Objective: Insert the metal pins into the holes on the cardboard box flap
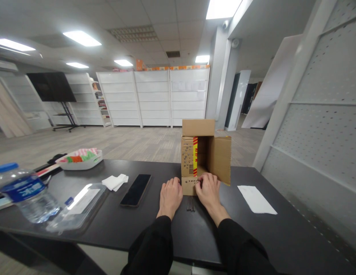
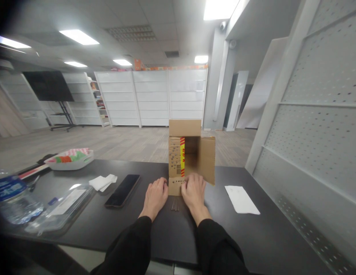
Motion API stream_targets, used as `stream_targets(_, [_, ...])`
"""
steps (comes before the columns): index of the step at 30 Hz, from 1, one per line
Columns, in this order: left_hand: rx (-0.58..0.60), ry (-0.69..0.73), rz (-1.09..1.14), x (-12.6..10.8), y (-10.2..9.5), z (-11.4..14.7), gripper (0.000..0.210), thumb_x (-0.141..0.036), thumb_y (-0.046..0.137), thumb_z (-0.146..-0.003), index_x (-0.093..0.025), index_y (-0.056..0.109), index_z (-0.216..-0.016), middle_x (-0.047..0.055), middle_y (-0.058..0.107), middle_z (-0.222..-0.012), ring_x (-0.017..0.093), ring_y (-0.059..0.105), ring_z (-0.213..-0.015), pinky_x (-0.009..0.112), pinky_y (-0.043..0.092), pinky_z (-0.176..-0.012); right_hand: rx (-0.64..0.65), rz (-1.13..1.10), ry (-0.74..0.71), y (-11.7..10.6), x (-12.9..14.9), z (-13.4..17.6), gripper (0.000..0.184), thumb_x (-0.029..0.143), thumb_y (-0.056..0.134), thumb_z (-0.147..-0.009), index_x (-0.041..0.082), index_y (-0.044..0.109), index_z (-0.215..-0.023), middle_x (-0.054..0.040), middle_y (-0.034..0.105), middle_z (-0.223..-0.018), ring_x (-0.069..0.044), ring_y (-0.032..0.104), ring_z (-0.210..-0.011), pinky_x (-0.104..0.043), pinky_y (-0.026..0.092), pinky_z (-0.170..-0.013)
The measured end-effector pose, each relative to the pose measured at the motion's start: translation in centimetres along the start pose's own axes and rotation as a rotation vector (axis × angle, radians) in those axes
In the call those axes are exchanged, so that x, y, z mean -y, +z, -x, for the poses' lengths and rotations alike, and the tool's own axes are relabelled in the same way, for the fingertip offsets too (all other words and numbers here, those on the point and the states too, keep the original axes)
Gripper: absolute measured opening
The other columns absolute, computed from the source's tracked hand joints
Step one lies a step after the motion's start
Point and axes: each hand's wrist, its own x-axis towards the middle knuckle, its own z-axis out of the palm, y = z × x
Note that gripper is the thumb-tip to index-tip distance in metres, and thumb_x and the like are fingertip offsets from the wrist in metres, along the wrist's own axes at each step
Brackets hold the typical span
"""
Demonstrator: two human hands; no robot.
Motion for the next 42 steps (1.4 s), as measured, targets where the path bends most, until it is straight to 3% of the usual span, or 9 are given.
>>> stream_targets(19, [0.006,-0.007,-0.005,-0.05,-0.09,-0.02,0.019,-0.017,0.039,-0.094,-0.020,0.057,-0.100,0.006,0.069,-0.094,0.021,0.064,-0.092,0.034,0.040,-0.081,-0.012,-0.021,0.017,0.01,0.08,-0.11,0.008,0.016,0.050,-0.081,0.019,0.054,-0.088,-0.0088,0.059,-0.096,-0.026,0.046,-0.093,-0.036,0.030,-0.078])
stream_targets(42, [0.008,-0.008,-0.014,-0.05,-0.12,-0.03,0.019,-0.017,0.040,-0.095,-0.019,0.058,-0.099,0.005,0.069,-0.094,0.023,0.064,-0.093,0.036,0.040,-0.081,0.077,0.085,0.026,-0.48,0.56,-0.22,0.007,0.015,0.051,-0.085,0.019,0.056,-0.090,-0.0098,0.060,-0.102,-0.027,0.045,-0.096,-0.038,0.030,-0.079])
